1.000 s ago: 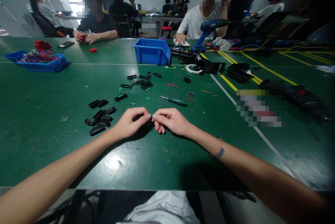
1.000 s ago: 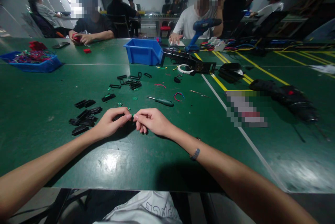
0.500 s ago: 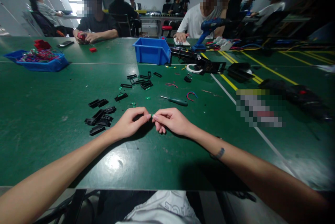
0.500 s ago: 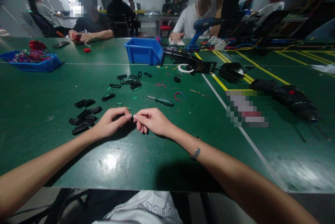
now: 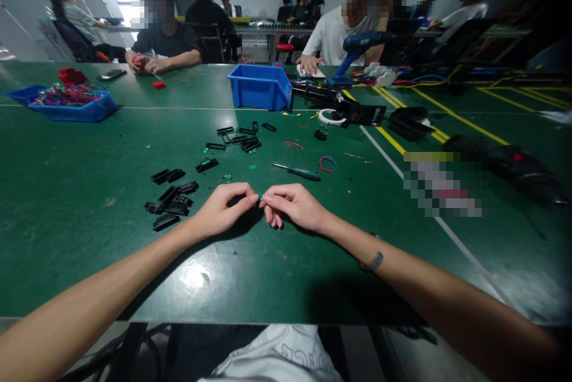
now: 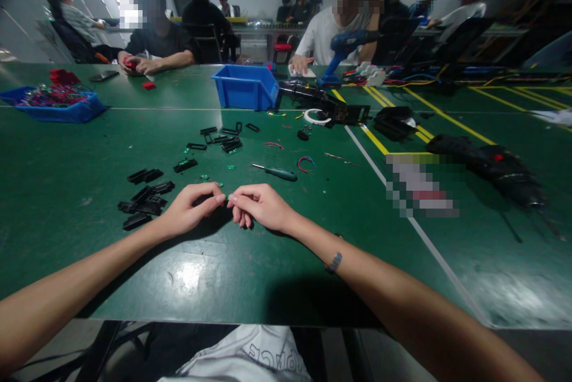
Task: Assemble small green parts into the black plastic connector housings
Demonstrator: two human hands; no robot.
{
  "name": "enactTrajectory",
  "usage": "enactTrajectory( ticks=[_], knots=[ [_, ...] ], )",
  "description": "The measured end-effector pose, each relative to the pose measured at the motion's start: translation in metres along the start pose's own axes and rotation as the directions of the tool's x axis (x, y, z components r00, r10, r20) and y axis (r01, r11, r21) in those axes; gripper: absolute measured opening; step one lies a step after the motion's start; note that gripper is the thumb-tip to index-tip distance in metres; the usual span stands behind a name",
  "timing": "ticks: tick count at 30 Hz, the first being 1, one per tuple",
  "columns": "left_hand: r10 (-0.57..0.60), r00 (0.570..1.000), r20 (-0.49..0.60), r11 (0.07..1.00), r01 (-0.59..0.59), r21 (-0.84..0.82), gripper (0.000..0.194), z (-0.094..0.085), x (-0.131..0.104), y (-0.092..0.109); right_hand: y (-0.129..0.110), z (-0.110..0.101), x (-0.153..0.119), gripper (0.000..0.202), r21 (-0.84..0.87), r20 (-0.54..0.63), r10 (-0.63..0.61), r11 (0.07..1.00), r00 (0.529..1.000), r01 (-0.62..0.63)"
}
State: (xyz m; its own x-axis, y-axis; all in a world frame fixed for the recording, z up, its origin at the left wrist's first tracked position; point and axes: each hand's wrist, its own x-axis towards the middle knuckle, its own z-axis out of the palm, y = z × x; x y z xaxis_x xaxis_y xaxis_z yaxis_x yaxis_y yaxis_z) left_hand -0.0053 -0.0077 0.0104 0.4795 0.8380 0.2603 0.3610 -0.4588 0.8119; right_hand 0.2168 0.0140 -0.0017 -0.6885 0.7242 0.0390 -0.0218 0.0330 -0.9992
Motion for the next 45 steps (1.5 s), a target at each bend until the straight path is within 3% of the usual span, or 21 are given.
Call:
enactTrajectory(
  ticks=[9,28,45],
  knots=[
    [0.001,1.0,0.005,1.0,-0.001,-0.013,0.033,-0.0005,-0.0011,0.0013,0.0048,-0.0023,0.003,0.043,0.117,0.004,0.055,0.992,0.998,-0.055],
    [0.07,0.998,0.002,0.997,-0.07,0.036,0.027,0.0013,-0.0018,0.0,-0.0007,-0.0009,0.0019,0.043,0.023,0.013,0.029,0.999,1.0,-0.029],
    [0.056,0.998,-0.008,0.997,-0.055,0.046,0.012,0.0015,-0.0026,0.0012,0.0011,-0.0023,0.0031,0.035,0.085,-0.005,0.036,0.996,0.999,-0.036]
  ],
)
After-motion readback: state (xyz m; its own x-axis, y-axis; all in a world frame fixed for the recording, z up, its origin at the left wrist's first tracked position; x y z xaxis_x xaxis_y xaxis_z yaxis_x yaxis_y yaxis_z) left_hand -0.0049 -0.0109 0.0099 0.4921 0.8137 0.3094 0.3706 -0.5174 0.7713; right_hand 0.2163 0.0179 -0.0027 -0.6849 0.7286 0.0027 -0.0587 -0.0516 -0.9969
